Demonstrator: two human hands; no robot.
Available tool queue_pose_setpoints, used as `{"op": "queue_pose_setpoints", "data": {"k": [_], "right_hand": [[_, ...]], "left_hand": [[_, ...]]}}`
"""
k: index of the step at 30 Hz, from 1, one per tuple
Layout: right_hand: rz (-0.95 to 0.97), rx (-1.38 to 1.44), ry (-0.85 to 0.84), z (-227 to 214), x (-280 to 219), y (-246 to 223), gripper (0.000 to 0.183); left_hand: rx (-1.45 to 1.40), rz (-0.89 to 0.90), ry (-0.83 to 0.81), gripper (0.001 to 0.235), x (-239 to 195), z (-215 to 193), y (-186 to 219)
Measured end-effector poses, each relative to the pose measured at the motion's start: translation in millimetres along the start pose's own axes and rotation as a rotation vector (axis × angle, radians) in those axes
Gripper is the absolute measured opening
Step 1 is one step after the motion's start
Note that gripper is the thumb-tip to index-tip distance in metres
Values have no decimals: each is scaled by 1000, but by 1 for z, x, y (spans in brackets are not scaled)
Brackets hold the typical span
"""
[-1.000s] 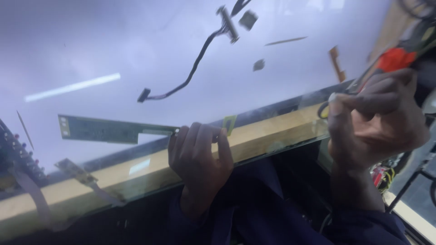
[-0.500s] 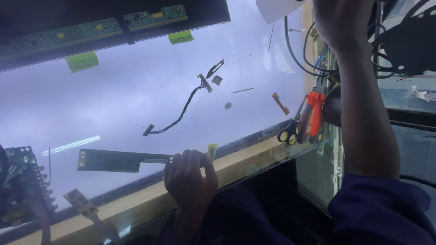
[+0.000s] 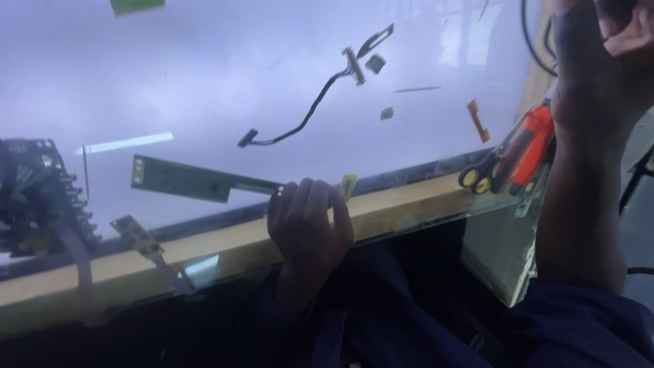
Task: The person cleans a small yellow electronic component using a cotton swab and a liquid from a spray bottle. They repeatedly spray the component and wipe it with the swab, occasionally placing it on the glass surface.
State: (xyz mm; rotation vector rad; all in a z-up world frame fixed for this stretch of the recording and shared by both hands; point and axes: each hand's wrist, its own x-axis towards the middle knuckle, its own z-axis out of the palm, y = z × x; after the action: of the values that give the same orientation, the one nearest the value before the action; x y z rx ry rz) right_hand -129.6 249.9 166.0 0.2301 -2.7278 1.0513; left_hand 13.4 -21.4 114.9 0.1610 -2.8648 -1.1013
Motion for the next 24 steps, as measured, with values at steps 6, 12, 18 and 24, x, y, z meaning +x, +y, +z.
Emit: {"op": "queue_pose_setpoints", "data": {"k": [6, 12, 18, 24], "right_hand": [[-100, 70, -206, 101, -129, -25, 19], [-93, 95, -152, 156, -172, -25, 18], [-160, -7, -92, 175, -176, -14, 21], [-181, -16, -17, 183, -178, -9, 19]], "left_hand": [[-37, 13, -17, 21, -4, 44, -30], [-62, 18, -51, 24, -1, 69, -39], [-66, 2, -75, 25, 4, 79, -42], [-79, 3, -85, 24, 6, 83, -46]]}}
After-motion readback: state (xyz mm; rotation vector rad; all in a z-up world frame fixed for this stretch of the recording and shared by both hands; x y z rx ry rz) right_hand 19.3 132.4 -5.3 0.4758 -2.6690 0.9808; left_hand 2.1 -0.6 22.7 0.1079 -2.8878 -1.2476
